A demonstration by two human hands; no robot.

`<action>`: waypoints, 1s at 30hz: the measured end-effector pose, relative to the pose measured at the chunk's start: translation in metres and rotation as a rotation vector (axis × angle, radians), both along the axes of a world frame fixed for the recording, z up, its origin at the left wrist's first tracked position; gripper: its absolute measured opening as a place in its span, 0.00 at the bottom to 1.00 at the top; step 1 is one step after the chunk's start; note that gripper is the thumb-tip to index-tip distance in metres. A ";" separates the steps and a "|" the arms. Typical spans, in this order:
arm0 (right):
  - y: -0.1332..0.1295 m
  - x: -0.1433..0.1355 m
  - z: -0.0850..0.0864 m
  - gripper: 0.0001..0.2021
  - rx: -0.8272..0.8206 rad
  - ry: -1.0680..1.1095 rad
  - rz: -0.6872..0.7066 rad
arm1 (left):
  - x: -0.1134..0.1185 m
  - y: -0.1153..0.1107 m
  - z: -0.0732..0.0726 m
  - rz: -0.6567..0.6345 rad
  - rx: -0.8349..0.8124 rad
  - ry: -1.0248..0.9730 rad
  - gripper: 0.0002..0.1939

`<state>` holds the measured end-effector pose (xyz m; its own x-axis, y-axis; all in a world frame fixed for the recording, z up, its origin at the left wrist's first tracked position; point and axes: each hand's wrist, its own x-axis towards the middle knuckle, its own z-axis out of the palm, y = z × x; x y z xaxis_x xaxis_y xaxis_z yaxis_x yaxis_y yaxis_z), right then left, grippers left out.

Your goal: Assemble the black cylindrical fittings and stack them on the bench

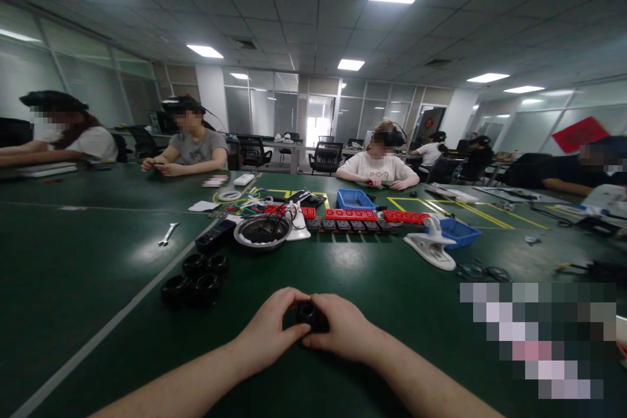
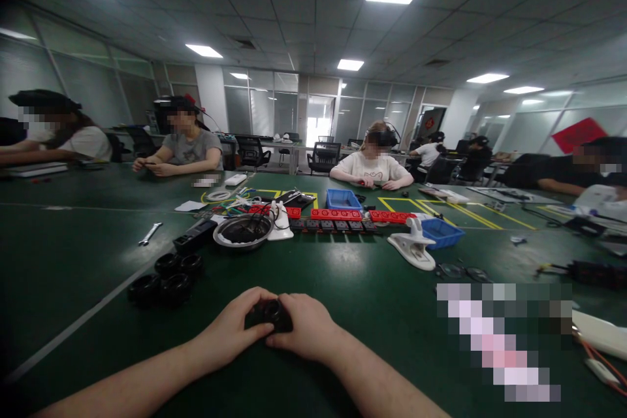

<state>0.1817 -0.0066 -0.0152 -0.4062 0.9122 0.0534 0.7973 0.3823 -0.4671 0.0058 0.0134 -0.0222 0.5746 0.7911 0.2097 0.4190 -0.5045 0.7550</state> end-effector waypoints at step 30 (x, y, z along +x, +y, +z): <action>0.007 0.011 0.002 0.10 -0.206 0.089 0.027 | -0.002 0.001 -0.003 0.010 0.002 0.024 0.15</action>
<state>0.1925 0.0006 -0.0131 -0.4330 0.8962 -0.0963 0.7399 0.2924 -0.6059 0.0036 0.0142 -0.0250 0.5713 0.7966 0.1974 0.4420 -0.5014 0.7438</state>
